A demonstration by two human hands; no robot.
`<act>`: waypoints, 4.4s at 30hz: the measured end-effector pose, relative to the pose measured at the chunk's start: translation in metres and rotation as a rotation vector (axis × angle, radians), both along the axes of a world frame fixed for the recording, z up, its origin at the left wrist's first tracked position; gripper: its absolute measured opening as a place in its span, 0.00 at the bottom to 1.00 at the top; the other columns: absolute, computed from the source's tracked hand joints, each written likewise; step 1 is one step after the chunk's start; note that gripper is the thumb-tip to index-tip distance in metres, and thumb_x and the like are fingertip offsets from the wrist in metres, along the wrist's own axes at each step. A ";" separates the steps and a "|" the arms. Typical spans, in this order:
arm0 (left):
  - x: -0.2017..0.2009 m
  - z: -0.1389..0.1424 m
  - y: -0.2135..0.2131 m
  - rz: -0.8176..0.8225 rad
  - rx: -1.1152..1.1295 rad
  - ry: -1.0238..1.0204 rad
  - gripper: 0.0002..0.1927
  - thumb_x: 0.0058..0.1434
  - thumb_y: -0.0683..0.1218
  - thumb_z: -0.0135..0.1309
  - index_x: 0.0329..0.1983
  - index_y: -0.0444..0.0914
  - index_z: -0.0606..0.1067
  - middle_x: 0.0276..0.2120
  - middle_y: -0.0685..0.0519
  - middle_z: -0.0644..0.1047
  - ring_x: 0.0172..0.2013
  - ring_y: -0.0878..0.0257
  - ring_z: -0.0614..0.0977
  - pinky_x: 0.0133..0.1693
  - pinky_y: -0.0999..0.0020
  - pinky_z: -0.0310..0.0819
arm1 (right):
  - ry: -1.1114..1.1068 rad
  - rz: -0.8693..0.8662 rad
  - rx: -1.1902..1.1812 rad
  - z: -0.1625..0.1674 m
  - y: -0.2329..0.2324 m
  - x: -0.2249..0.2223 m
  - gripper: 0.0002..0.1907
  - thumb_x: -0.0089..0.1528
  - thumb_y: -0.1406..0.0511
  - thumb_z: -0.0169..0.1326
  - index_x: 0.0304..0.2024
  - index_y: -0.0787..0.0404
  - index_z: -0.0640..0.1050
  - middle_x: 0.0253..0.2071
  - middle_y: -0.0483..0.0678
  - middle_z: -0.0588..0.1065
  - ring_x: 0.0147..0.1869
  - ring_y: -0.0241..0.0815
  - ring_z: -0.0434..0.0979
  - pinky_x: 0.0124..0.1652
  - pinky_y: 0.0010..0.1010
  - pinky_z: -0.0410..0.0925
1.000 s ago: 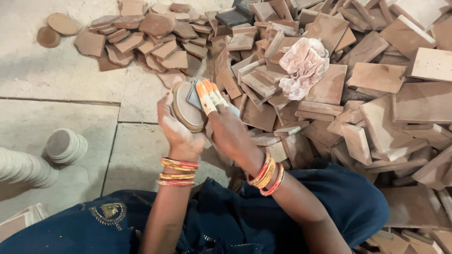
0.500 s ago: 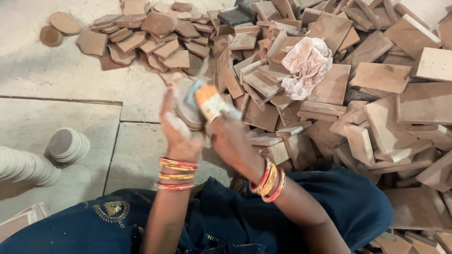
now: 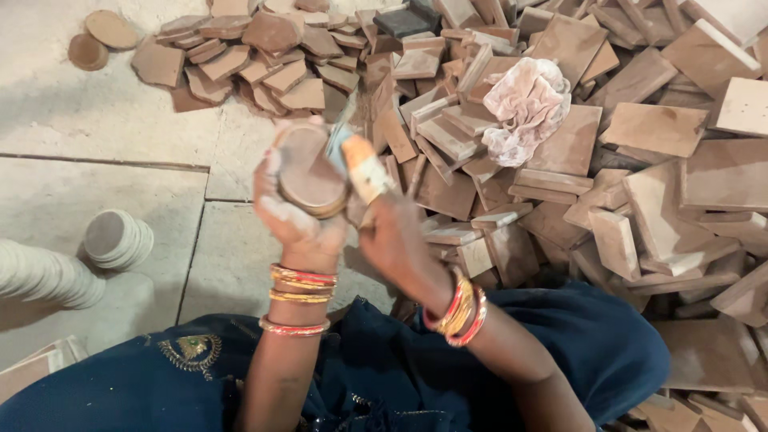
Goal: The person sits on the floor and smooths the edges of small circular clay pieces using a rectangular sanding block. They hold each piece in one hand and rub the edges with the block in the other, then place the finished pieces into a stack.
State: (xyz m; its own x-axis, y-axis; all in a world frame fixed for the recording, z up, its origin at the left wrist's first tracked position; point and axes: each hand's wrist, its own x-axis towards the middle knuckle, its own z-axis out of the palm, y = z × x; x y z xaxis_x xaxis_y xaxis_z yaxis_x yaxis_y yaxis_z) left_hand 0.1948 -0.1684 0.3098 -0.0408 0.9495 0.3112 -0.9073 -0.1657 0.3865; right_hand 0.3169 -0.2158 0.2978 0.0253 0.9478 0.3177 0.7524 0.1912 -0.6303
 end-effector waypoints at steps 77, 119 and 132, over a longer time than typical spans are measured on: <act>-0.045 -0.059 0.051 -0.140 -0.155 -0.030 0.28 0.76 0.59 0.38 0.68 0.36 0.67 0.59 0.45 0.75 0.58 0.48 0.77 0.63 0.51 0.71 | 0.000 0.401 0.442 -0.051 0.002 -0.039 0.25 0.44 0.75 0.47 0.45 0.81 0.75 0.41 0.76 0.75 0.44 0.77 0.75 0.43 0.55 0.70; -0.056 -0.089 0.061 -0.175 -0.292 -0.057 0.25 0.72 0.57 0.44 0.60 0.34 0.72 0.52 0.44 0.79 0.52 0.50 0.80 0.57 0.49 0.73 | -0.089 0.324 0.235 -0.080 0.023 -0.051 0.20 0.46 0.79 0.48 0.41 0.78 0.77 0.39 0.75 0.73 0.43 0.76 0.73 0.44 0.58 0.68; -0.055 -0.113 0.067 -0.057 -0.327 -0.247 0.29 0.69 0.61 0.39 0.59 0.35 0.72 0.52 0.43 0.78 0.52 0.45 0.79 0.57 0.48 0.72 | -0.054 0.237 0.020 -0.096 0.024 -0.045 0.13 0.49 0.76 0.51 0.37 0.74 0.76 0.40 0.70 0.75 0.44 0.74 0.74 0.42 0.58 0.69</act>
